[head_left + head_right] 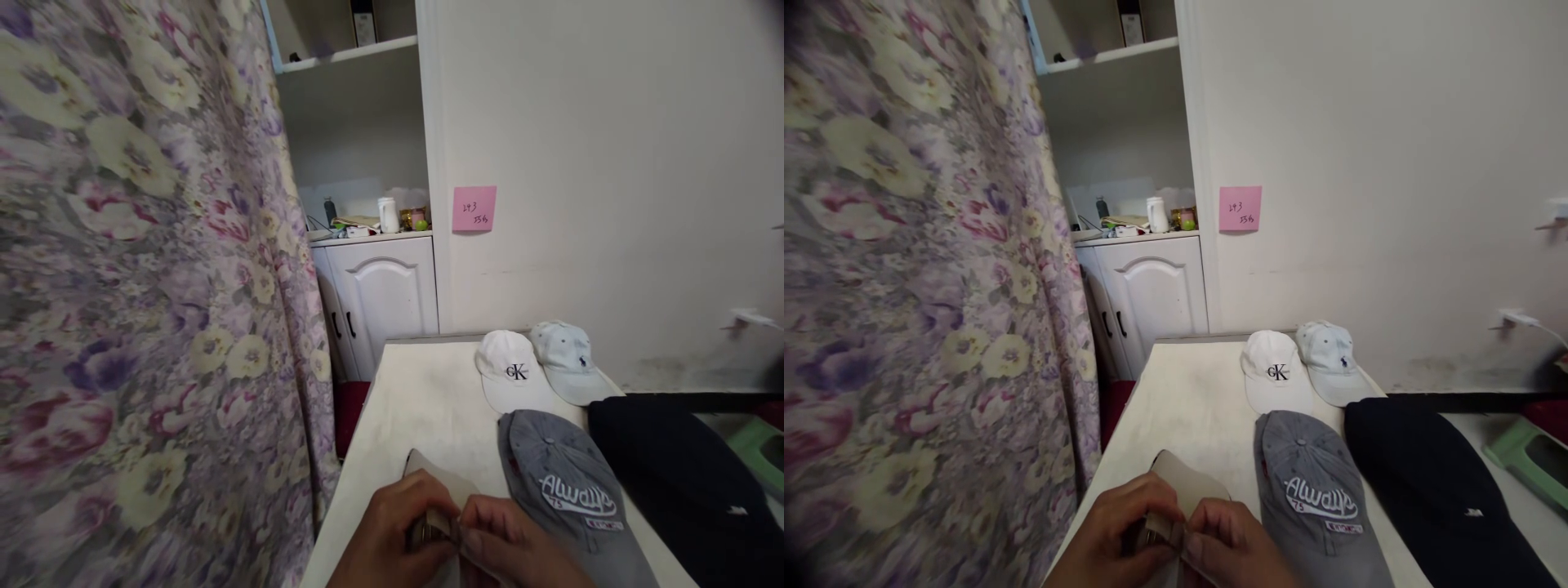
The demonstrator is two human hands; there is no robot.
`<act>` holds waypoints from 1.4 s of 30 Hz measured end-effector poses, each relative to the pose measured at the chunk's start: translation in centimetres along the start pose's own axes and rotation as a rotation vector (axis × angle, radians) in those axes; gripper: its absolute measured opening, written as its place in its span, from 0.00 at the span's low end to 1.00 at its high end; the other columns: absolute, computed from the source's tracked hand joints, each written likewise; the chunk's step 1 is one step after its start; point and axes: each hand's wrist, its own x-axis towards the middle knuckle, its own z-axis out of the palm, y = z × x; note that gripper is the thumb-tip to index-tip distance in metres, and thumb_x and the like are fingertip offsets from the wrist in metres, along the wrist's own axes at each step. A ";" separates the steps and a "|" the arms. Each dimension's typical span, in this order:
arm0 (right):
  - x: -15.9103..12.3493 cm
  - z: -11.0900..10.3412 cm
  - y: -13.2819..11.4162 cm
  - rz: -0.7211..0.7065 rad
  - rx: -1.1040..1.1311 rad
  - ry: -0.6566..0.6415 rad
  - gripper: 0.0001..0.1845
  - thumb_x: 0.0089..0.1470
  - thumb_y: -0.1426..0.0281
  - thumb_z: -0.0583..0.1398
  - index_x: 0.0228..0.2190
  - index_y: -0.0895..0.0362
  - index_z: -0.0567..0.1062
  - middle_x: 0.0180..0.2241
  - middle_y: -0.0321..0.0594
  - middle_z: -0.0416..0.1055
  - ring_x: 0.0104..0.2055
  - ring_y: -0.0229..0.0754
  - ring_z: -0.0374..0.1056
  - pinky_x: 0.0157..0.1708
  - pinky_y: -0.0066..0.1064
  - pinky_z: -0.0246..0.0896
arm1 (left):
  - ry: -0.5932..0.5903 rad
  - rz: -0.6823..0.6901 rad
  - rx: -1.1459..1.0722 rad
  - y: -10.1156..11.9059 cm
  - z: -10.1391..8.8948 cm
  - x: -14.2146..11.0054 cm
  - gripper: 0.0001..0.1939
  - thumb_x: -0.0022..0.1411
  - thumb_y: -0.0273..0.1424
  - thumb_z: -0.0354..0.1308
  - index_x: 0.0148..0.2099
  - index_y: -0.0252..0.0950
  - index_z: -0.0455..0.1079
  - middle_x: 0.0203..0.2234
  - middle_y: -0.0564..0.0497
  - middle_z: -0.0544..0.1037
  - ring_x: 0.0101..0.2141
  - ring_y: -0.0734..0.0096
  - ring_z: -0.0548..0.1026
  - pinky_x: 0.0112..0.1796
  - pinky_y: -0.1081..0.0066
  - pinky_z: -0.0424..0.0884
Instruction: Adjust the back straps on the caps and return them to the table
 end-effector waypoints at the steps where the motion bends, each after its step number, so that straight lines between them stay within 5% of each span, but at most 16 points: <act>1: 0.0 0.0 0.0 -0.001 0.011 -0.002 0.26 0.46 0.47 0.67 0.25 0.57 0.69 0.18 0.33 0.67 0.17 0.31 0.56 0.19 0.26 0.44 | 0.000 -0.003 0.019 0.1 0.1 0.0 0.13 0.49 0.16 0.63 0.36 0.36 0.76 0.31 0.54 0.77 0.35 0.68 0.74 0.37 0.73 0.64; 14: -0.2 1.4 -1.3 0.032 0.065 0.023 0.23 0.47 0.46 0.66 0.26 0.54 0.74 0.18 0.30 0.60 0.19 0.34 0.49 0.21 0.32 0.38 | -0.003 -0.053 0.005 0.0 0.0 -0.1 0.15 0.45 0.13 0.61 0.34 0.35 0.75 0.30 0.55 0.77 0.35 0.69 0.74 0.37 0.74 0.64; 19: 0.0 2.7 -2.5 0.045 0.117 -0.016 0.26 0.40 0.43 0.68 0.23 0.53 0.74 0.20 0.32 0.57 0.19 0.35 0.43 0.22 0.34 0.35 | -0.010 -0.027 0.004 0.1 0.4 -0.2 0.16 0.45 0.13 0.62 0.35 0.36 0.75 0.30 0.57 0.76 0.34 0.72 0.73 0.35 0.75 0.63; 26: -0.2 3.3 -3.4 -0.019 0.171 -0.089 0.20 0.45 0.48 0.68 0.27 0.53 0.80 0.16 0.29 0.56 0.20 0.36 0.47 0.25 0.31 0.48 | -0.077 0.070 -0.059 0.1 0.5 -0.4 0.18 0.49 0.13 0.61 0.39 0.39 0.75 0.34 0.57 0.77 0.37 0.73 0.73 0.37 0.76 0.64; 30: 0.0 2.5 -2.6 -0.022 0.186 -0.046 0.23 0.42 0.50 0.70 0.28 0.58 0.79 0.26 0.35 0.65 0.27 0.36 0.57 0.29 0.28 0.52 | -0.098 0.100 -0.072 0.0 0.5 -0.4 0.20 0.49 0.13 0.60 0.41 0.40 0.74 0.36 0.56 0.76 0.38 0.72 0.73 0.39 0.76 0.65; 36: 0.1 1.4 -0.7 0.028 0.121 0.015 0.21 0.44 0.53 0.70 0.27 0.58 0.75 0.20 0.30 0.64 0.20 0.32 0.53 0.21 0.26 0.44 | -0.053 -0.089 0.117 -0.6 0.0 -1.0 0.19 0.47 0.18 0.64 0.41 0.41 0.74 0.37 0.56 0.77 0.40 0.67 0.74 0.41 0.73 0.64; 42: 0.3 0.9 -0.4 0.015 0.001 0.065 0.24 0.42 0.49 0.69 0.24 0.56 0.70 0.20 0.30 0.63 0.21 0.34 0.55 0.21 0.28 0.48 | -0.080 -0.217 0.218 -0.5 -0.6 -1.4 0.21 0.49 0.25 0.66 0.47 0.43 0.74 0.41 0.54 0.79 0.43 0.61 0.74 0.44 0.69 0.63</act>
